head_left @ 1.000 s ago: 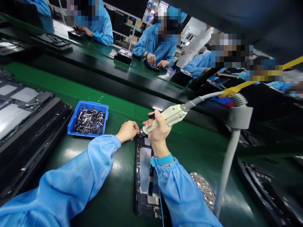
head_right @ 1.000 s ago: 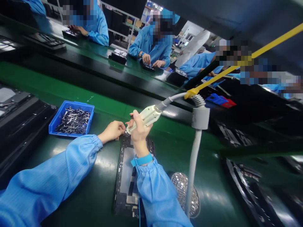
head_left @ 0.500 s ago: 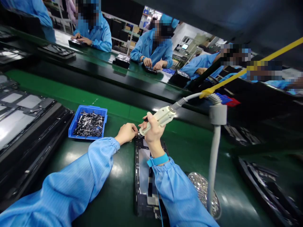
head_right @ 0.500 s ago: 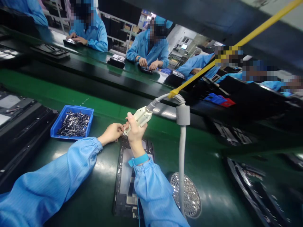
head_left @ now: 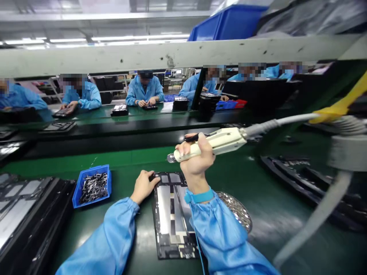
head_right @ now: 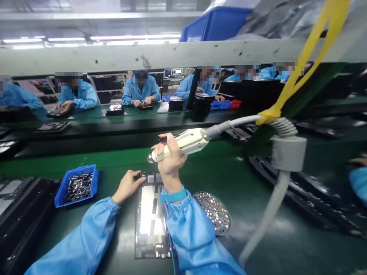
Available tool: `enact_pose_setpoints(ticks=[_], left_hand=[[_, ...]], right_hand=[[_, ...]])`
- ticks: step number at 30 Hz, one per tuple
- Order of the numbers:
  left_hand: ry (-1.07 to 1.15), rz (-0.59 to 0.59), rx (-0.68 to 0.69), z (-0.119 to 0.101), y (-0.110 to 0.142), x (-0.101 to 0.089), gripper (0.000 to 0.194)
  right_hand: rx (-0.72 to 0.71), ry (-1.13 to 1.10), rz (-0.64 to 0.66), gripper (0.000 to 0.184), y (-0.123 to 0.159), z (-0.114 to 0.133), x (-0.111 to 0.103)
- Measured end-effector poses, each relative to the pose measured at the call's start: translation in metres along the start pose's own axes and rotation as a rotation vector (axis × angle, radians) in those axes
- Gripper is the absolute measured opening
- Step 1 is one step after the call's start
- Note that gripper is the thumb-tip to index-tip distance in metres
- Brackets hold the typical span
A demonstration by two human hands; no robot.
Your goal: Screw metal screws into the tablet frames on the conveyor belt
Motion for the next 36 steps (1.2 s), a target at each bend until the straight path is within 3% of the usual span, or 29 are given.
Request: enact_pose_setpoints(ticks=[3,8,11,15,18,21,27,30,33,36], left_hand=[[-0.216,-0.025,-0.025,-0.003,0.038,-0.003,0.057],[-0.578,0.144,-0.190,-0.014,0.126,0.010,0.057],[-0.577,0.133,-0.276,-0.019,0.153,0.023,0.043],[-0.351,-0.004,-0.261,-0.008,0.158,0.039,0.023],[0.141,-0.143,-0.249,0.009,0.147,0.044,0.025],[0.465,-0.240,-0.305,0.018,0.107,0.033,0.034],[0.345,-0.404,-0.316,0.003,-0.036,-0.045,0.027],[0.247,-0.467,-0.313,-0.005,-0.080,-0.079,0.033],[0.164,-0.518,-0.284,-0.013,-0.086,-0.087,0.039],[0.112,-0.522,-0.201,-0.017,-0.048,-0.065,0.030]], right_hand=[[-0.021,-0.051,0.000,0.035,-0.001,0.011,0.002],[-0.067,-0.084,-0.008,0.031,-0.002,0.036,0.005],[-0.063,-0.096,-0.048,0.028,-0.007,0.046,0.005],[-0.050,-0.133,-0.089,0.026,-0.012,0.051,0.004],[-0.035,-0.180,-0.096,0.028,-0.013,0.057,0.005],[-0.029,-0.220,-0.081,0.032,-0.013,0.069,0.005],[-0.109,-0.227,0.047,0.037,-0.003,0.099,-0.002],[-0.104,-0.214,0.073,0.040,0.001,0.109,-0.004],[-0.097,-0.193,0.068,0.041,-0.001,0.115,-0.005],[-0.097,-0.186,0.084,0.037,-0.004,0.116,-0.011]])
Point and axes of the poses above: each hand's wrist, its own y-axis away from the middle knuckle, its own x-axis out of the palm, z = x × y, the point moved 1 cm from there along -y, towards the middle knuckle, and after that the axes turned 11 degrees about -y, right-handed, at the moved point
